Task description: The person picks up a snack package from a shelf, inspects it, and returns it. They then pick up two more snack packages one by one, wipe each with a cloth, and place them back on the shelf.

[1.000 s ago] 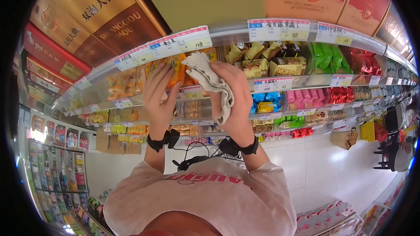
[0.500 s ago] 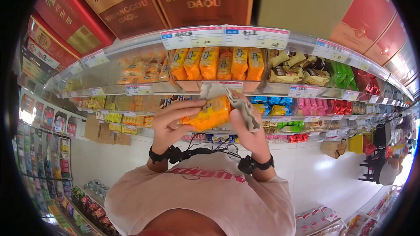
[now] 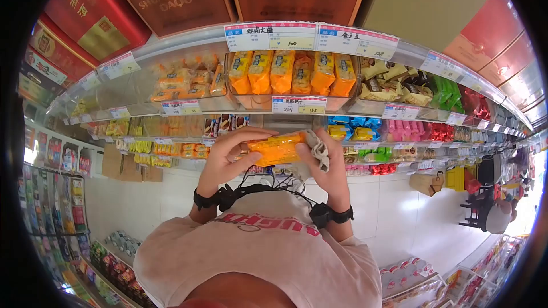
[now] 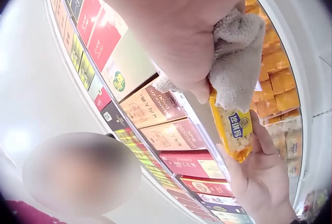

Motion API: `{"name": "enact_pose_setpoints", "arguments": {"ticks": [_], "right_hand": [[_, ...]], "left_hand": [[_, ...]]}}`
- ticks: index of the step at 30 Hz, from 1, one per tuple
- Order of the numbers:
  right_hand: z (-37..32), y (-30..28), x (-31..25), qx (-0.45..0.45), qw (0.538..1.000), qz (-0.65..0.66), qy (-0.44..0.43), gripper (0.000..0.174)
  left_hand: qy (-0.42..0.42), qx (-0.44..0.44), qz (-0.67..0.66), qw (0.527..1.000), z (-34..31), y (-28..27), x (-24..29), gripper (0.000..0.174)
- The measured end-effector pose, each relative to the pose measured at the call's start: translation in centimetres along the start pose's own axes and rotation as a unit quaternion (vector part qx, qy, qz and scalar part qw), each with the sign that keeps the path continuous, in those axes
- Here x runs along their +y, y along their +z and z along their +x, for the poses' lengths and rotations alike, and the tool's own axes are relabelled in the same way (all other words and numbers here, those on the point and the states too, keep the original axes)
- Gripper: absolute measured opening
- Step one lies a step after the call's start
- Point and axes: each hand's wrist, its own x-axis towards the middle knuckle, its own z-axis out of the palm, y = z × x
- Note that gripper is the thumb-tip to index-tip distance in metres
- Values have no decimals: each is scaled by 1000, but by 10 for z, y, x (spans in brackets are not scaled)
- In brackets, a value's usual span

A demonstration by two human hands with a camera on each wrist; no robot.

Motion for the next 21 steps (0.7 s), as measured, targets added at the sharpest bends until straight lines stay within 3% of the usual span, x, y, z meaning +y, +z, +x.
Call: {"name": "enact_pose_setpoints", "arguments": {"ticks": [4, 7, 10, 13, 16, 18, 21], "right_hand": [[-4, 3, 7, -6, 1000, 8, -21, 15], [-3, 6, 14, 11, 1000, -12, -20, 13], [2, 16, 17, 61, 998, -18, 19, 14], [3, 22, 18, 112, 991, 35, 64, 24], [8, 23, 27, 163, 971, 104, 143, 37], [4, 25, 23, 176, 945, 157, 228, 46], [-7, 32, 32, 129, 938, 225, 231, 49]], "left_hand": [[2, -39, 25, 999, -1, -6, 1, 47], [12, -23, 185, 982, 5, 1, 14, 56], [49, 32, 327, 943, -1, 4, -15, 62], [76, 76, 346, 932, 0, 1, -21, 62], [61, 152, 221, 961, 3, 6, -10, 61], [35, 130, 199, 971, 2, 6, -12, 58], [48, 87, 229, 968, 2, 15, -24, 55]]}}
